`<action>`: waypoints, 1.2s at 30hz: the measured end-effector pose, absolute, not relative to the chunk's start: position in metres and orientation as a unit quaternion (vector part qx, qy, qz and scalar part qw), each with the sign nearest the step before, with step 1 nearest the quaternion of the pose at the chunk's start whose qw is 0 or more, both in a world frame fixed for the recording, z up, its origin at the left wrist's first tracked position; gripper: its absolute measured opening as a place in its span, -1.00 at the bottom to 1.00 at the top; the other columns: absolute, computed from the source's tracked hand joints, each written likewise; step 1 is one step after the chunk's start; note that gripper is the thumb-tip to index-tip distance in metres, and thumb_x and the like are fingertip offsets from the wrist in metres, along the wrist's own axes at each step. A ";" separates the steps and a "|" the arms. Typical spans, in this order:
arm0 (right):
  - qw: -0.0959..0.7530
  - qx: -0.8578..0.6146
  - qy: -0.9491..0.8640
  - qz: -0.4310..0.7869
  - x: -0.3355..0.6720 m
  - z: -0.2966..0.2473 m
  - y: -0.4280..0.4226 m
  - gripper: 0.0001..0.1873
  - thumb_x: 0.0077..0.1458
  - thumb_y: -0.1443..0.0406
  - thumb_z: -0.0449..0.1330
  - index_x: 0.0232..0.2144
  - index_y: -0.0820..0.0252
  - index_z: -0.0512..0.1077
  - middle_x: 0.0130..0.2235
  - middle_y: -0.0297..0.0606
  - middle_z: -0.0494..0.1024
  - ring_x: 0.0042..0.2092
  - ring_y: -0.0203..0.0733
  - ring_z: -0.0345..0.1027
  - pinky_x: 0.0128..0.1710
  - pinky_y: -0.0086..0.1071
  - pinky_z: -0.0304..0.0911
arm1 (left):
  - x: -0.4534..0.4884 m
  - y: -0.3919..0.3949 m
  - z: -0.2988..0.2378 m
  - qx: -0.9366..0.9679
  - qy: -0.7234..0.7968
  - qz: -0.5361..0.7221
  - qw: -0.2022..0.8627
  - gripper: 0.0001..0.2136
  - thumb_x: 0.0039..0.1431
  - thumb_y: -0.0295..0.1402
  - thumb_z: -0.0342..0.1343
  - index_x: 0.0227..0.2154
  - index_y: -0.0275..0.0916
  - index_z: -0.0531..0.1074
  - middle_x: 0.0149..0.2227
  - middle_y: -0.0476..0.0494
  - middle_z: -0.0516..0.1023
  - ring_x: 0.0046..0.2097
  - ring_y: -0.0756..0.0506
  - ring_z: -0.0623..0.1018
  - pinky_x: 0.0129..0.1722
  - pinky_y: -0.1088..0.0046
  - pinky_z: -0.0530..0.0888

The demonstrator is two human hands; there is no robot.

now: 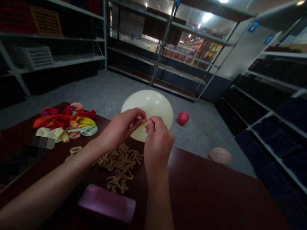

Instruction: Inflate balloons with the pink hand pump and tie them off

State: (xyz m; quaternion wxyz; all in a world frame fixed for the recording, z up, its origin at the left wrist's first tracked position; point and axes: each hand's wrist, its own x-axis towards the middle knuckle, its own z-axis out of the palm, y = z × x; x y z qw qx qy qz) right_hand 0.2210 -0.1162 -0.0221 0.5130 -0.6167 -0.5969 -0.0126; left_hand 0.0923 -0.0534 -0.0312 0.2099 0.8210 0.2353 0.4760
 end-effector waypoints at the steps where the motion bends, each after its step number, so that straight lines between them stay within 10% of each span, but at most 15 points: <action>1: 0.511 -0.616 -0.599 -0.014 0.221 -0.022 -0.116 -0.74 0.28 0.18 0.04 -0.31 0.13 0.48 -0.40 -0.26 0.56 -0.37 -0.19 0.43 -0.32 -0.34 0.23 | 0.092 -0.053 -0.030 0.814 0.242 0.479 0.221 -0.95 0.34 -0.40 0.05 -0.20 -0.24 0.38 -0.24 -0.13 0.54 -0.19 -0.09 0.54 -0.17 0.43 0.39; 14: 0.477 -0.581 -0.656 -0.071 0.222 -0.021 -0.119 -0.76 0.28 0.28 0.04 -0.27 0.18 0.51 -0.36 -0.29 0.59 -0.33 -0.24 0.46 -0.28 -0.38 0.27 | 0.085 -0.054 -0.021 0.678 0.260 0.422 0.544 -0.81 0.23 -0.23 0.12 -0.30 -0.27 0.41 -0.43 0.01 0.34 -0.49 0.04 0.30 -0.54 0.55 0.21; 20: 0.498 -0.557 -0.659 -0.080 0.210 -0.019 -0.121 -0.78 0.26 0.30 0.08 -0.27 0.16 0.54 -0.31 -0.28 0.63 -0.29 -0.24 0.48 -0.25 -0.37 0.29 | 0.077 -0.054 -0.015 0.713 0.254 0.416 0.505 -0.73 0.27 -0.16 0.07 -0.39 -0.27 0.37 -0.47 0.01 0.33 -0.49 0.03 0.31 -0.52 0.52 0.24; 29: 0.639 -0.529 -0.524 0.192 0.200 -0.022 -0.114 -0.80 0.06 0.17 0.25 -0.33 0.16 0.56 -0.48 -0.37 0.51 -0.46 -0.32 0.31 -0.44 -0.42 0.22 | 0.083 -0.048 -0.022 0.631 0.183 0.545 0.521 -0.71 0.21 -0.30 0.18 -0.13 -0.12 0.17 -0.51 0.14 0.28 -0.57 0.06 0.29 -0.58 0.58 0.22; 36: 0.668 -0.491 -0.409 0.380 0.208 -0.009 -0.116 -0.74 -0.17 0.16 0.37 -0.43 0.22 0.53 -0.65 -0.51 0.24 -0.60 -0.45 0.00 -0.61 -0.47 -0.12 | 0.073 -0.052 -0.015 0.752 0.113 0.474 0.443 -0.85 0.20 -0.39 0.23 -0.19 -0.23 0.43 -0.30 -0.05 0.48 -0.28 -0.02 0.48 -0.29 0.50 0.38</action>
